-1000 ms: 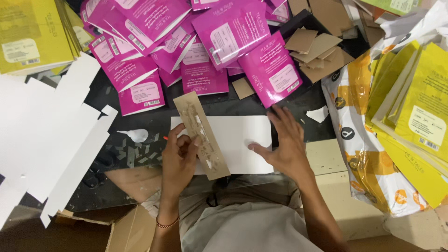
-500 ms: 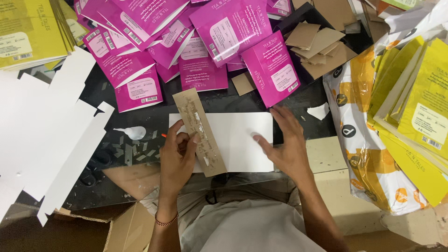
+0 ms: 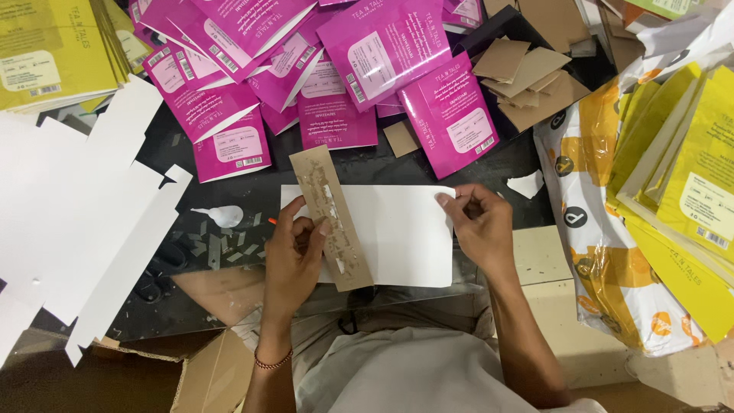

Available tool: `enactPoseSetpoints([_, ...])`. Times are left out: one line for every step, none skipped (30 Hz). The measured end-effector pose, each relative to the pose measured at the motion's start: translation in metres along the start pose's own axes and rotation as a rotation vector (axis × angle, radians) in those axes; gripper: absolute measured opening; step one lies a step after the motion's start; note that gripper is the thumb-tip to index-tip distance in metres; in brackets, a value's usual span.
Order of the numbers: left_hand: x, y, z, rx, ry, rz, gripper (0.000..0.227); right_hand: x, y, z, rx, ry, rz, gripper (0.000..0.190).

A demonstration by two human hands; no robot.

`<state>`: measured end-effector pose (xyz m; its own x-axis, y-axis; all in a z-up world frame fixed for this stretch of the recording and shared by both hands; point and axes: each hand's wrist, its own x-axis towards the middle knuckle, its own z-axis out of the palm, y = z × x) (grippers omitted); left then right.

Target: The person repeatedly applies glue from a white bottle to the edge of a pink pouch and presses it onto a white paper sheet. They handle multiple pouches one at a time, smoothing each after attachment and moving the finished pieces aside.

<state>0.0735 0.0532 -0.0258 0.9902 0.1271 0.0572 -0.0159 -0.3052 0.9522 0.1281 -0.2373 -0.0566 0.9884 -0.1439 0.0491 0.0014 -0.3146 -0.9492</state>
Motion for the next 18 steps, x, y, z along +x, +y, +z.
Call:
enactPoseSetpoints([0.000, -0.002, 0.001, 0.001, 0.000, 0.000, 0.047, 0.002, -0.003, 0.001, 0.001, 0.000, 0.000, 0.015])
enactPoseSetpoints([0.000, -0.004, 0.002, 0.008, -0.003, -0.008, 0.046, 0.003, -0.006, 0.002, -0.035, 0.003, -0.022, 0.015])
enactPoseSetpoints([0.000, -0.006, 0.003, 0.014, -0.005, -0.014, 0.045, 0.005, -0.010, 0.003, -0.071, 0.006, -0.046, 0.017])
enactPoseSetpoints([0.000, 0.001, 0.004, 0.016, -0.003, -0.012, 0.045, 0.005, -0.014, 0.004, -0.069, 0.006, -0.047, 0.017])
enactPoseSetpoints([-0.001, 0.008, 0.005, 0.013, -0.006, -0.018, 0.046, 0.005, -0.019, 0.005, -0.116, 0.021, -0.068, 0.016])
enactPoseSetpoints([-0.002, 0.014, 0.006, 0.011, -0.010, -0.025, 0.047, 0.004, -0.023, 0.006, -0.162, 0.036, -0.088, 0.016])
enactPoseSetpoints([-0.002, 0.014, 0.007, 0.011, -0.009, -0.025, 0.047, 0.004, -0.032, 0.007, -0.162, 0.035, -0.088, 0.016])
enactPoseSetpoints([-0.002, 0.014, 0.008, 0.004, -0.019, -0.014, 0.047, 0.003, -0.041, 0.007, -0.178, 0.051, -0.187, 0.010])
enactPoseSetpoints([-0.001, 0.014, 0.010, -0.004, -0.030, -0.004, 0.046, 0.003, -0.050, 0.008, -0.195, 0.066, -0.287, 0.009])
enactPoseSetpoints([-0.001, 0.014, 0.010, -0.005, -0.030, -0.005, 0.046, 0.002, -0.050, 0.008, -0.196, 0.065, -0.286, 0.009])
enactPoseSetpoints([-0.001, 0.014, 0.010, 0.013, -0.029, -0.010, 0.046, 0.002, -0.050, 0.008, -0.191, 0.061, -0.290, 0.011])
enactPoseSetpoints([-0.002, 0.014, 0.010, 0.031, -0.028, -0.015, 0.046, 0.001, -0.049, 0.007, -0.186, 0.056, -0.295, 0.014])
enactPoseSetpoints([-0.001, 0.011, 0.010, 0.031, -0.027, -0.017, 0.046, 0.003, -0.048, 0.006, -0.185, 0.054, -0.293, 0.014])
enactPoseSetpoints([-0.001, 0.009, 0.010, 0.038, -0.032, -0.023, 0.046, 0.004, -0.046, 0.005, -0.182, 0.047, -0.313, 0.016])
enactPoseSetpoints([-0.001, 0.006, 0.010, 0.045, -0.037, -0.027, 0.046, 0.006, -0.045, 0.004, -0.179, 0.042, -0.333, 0.017])
enactPoseSetpoints([-0.002, 0.007, 0.009, 0.045, -0.037, -0.027, 0.046, 0.006, -0.040, 0.004, -0.178, 0.041, -0.332, 0.017])
enactPoseSetpoints([-0.002, 0.009, 0.009, 0.037, -0.037, -0.019, 0.046, 0.006, -0.035, 0.004, -0.146, 0.029, -0.298, 0.013])
enactPoseSetpoints([-0.002, 0.010, 0.008, 0.028, -0.037, -0.011, 0.046, 0.006, -0.031, 0.003, -0.113, 0.016, -0.263, 0.010])
